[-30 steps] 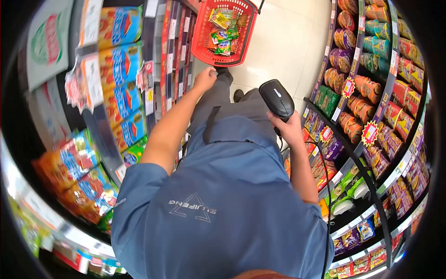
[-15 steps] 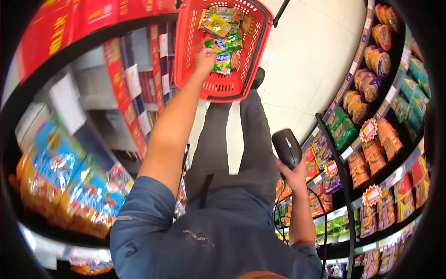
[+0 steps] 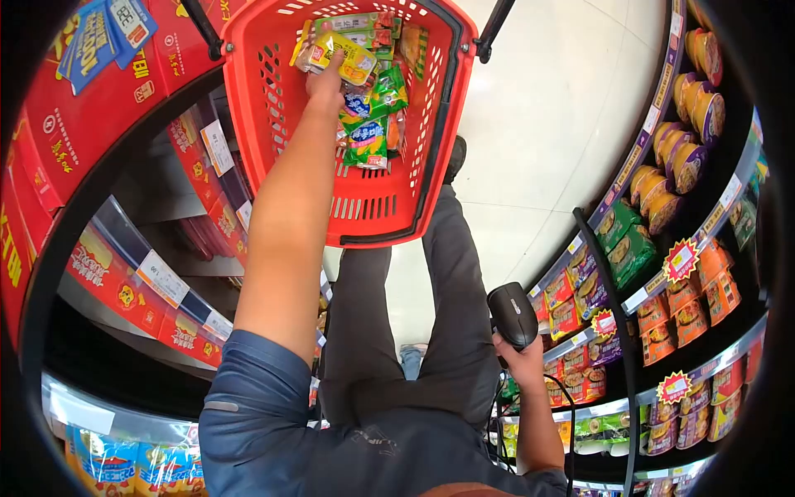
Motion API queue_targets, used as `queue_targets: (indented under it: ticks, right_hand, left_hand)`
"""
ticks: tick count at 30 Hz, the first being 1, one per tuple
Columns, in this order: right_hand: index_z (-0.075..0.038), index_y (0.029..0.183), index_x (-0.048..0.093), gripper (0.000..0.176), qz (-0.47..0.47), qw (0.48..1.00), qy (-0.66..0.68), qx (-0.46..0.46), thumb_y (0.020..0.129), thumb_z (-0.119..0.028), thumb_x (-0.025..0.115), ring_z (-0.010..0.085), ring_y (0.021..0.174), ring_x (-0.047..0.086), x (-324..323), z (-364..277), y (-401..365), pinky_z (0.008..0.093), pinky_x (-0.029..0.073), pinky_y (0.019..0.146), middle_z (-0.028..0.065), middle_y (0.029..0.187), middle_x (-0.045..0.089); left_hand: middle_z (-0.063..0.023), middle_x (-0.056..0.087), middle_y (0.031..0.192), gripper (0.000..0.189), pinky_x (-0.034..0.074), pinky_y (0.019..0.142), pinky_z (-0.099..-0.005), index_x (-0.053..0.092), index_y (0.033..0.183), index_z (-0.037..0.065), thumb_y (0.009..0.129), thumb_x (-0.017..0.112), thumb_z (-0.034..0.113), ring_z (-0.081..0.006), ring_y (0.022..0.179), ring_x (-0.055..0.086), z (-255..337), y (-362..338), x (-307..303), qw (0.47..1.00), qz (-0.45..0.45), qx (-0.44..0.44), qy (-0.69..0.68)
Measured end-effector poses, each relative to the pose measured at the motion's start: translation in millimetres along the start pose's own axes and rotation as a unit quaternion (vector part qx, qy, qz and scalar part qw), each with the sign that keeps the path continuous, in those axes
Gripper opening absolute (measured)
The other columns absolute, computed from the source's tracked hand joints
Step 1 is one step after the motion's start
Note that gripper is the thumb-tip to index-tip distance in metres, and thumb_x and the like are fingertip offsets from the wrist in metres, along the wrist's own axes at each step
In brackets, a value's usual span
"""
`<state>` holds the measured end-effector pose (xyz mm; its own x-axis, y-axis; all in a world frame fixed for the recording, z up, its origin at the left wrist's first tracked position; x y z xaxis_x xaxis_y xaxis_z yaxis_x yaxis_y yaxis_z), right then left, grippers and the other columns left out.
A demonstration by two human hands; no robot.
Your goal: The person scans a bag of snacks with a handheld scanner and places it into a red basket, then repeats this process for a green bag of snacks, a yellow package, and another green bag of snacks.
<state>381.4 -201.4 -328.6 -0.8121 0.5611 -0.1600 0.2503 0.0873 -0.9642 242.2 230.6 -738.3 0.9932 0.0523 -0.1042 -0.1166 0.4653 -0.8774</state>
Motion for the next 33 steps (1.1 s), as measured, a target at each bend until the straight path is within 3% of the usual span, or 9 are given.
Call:
queue_targets:
  ticks: [7,13,17,19,21,24,26,30,33]
  right_hand:
    - [0.001,0.094,0.067,0.017,0.004,1.0,-0.009,-0.022,0.08,-0.007,0.073,0.0078,0.073,0.058,1,-29,-30,0.026,0.047,0.068,0.0017,0.08,0.067]
    - [0.001,0.09,0.066,0.017,0.012,0.994,-0.016,-0.11,0.079,-0.009,0.073,0.0083,0.069,0.057,1,-87,-102,0.0266,0.047,0.066,0.0022,0.075,0.066]
    - [0.001,0.089,0.065,0.018,0.017,0.981,-0.089,-0.17,0.078,-0.011,0.073,0.0077,0.069,0.056,-2,-125,-167,0.0265,0.047,0.064,0.0023,0.074,0.064]
    - [0.001,0.093,0.063,0.023,0.02,0.969,-0.08,-0.231,0.076,-0.011,0.073,0.0085,0.069,0.056,-2,-139,-200,0.0262,0.047,0.065,0.0033,0.075,0.064]
    - [0.002,0.092,0.063,0.023,0.029,0.957,-0.074,-0.279,0.076,-0.011,0.073,0.0089,0.07,0.057,-2,-152,-238,0.0266,0.048,0.067,0.0036,0.076,0.065]
    - [0.001,0.092,0.065,0.02,0.001,0.931,-0.079,-0.356,0.076,-0.008,0.073,0.0089,0.074,0.057,4,-169,-317,0.0273,0.048,0.071,0.0036,0.081,0.067]
    - [0.001,0.093,0.065,0.022,-0.026,0.918,-0.035,-0.394,0.075,-0.007,0.074,0.0092,0.076,0.058,11,-169,-356,0.027,0.048,0.073,0.0037,0.083,0.067]
    - [0.002,0.098,0.064,0.028,-0.115,0.888,0.007,-0.446,0.072,0.0,0.075,0.0106,0.08,0.06,27,-167,-429,0.0271,0.048,0.078,0.0047,0.087,0.068]
    - [0.002,0.098,0.064,0.029,-0.138,0.864,0.0,-0.484,0.071,0.001,0.076,0.0107,0.08,0.06,42,-162,-465,0.0275,0.049,0.077,0.0049,0.087,0.068]
  left_hand:
    - [-0.0097,0.065,0.108,0.043,0.057,0.077,-0.0367,0.054,0.119,0.0,0.081,0.072,0.003,-0.0226,0.091,0.066,18,-100,8,0.982,-0.149,0.111,0.035]
    - [-0.0078,0.063,0.113,0.045,0.053,0.084,-0.0373,0.051,0.124,0.003,0.081,0.065,0.0,-0.0216,0.101,0.063,78,-278,-12,0.949,-0.3,0.092,-0.014]
    - [-0.0065,0.06,0.113,0.042,0.05,0.089,-0.0411,0.05,0.124,0.008,0.09,0.059,0.029,-0.023,0.105,0.059,151,-403,-13,0.931,-0.326,0.067,-0.147]
    - [-0.0058,0.06,0.093,0.041,0.05,0.081,-0.0425,0.054,0.11,0.013,0.092,0.05,0.049,-0.0229,0.083,0.061,178,-445,-13,0.936,-0.296,0.009,-0.192]
    - [-0.0032,0.047,0.068,0.047,0.041,0.06,-0.031,0.05,0.094,0.01,0.09,0.051,0.057,-0.0149,0.062,0.047,215,-510,8,0.851,-0.477,-0.012,-0.219]
    - [-0.0026,0.049,0.067,0.038,0.044,0.058,-0.0309,0.05,0.092,0.008,0.09,0.057,0.045,-0.0149,0.061,0.05,275,-620,22,0.66,-0.71,-0.01,-0.245]
    - [-0.0033,0.052,0.066,0.024,0.047,0.058,-0.03,0.051,0.091,0.006,0.094,0.055,0.03,-0.0154,0.058,0.052,299,-685,15,0.6,-0.764,-0.028,-0.236]
    - [0.0003,0.054,0.064,0.019,0.047,0.06,-0.0294,0.052,0.085,0.011,0.091,0.06,0.027,-0.0149,0.055,0.052,313,-770,3,0.405,-0.902,-0.031,-0.149]
    - [0.0019,0.054,0.066,0.019,0.045,0.062,-0.0273,0.052,0.081,0.014,0.091,0.061,0.026,-0.0138,0.06,0.053,302,-805,-12,0.401,-0.9,0.025,-0.172]
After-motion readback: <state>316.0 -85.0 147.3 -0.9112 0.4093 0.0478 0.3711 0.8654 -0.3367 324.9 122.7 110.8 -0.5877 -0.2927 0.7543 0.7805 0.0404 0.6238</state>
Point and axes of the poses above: each hand's wrist, its own y-axis towards the middle knuckle, its own x-axis out of the palm, z = x × y, the point moved 7 cm from there along y, towards the middle knuckle
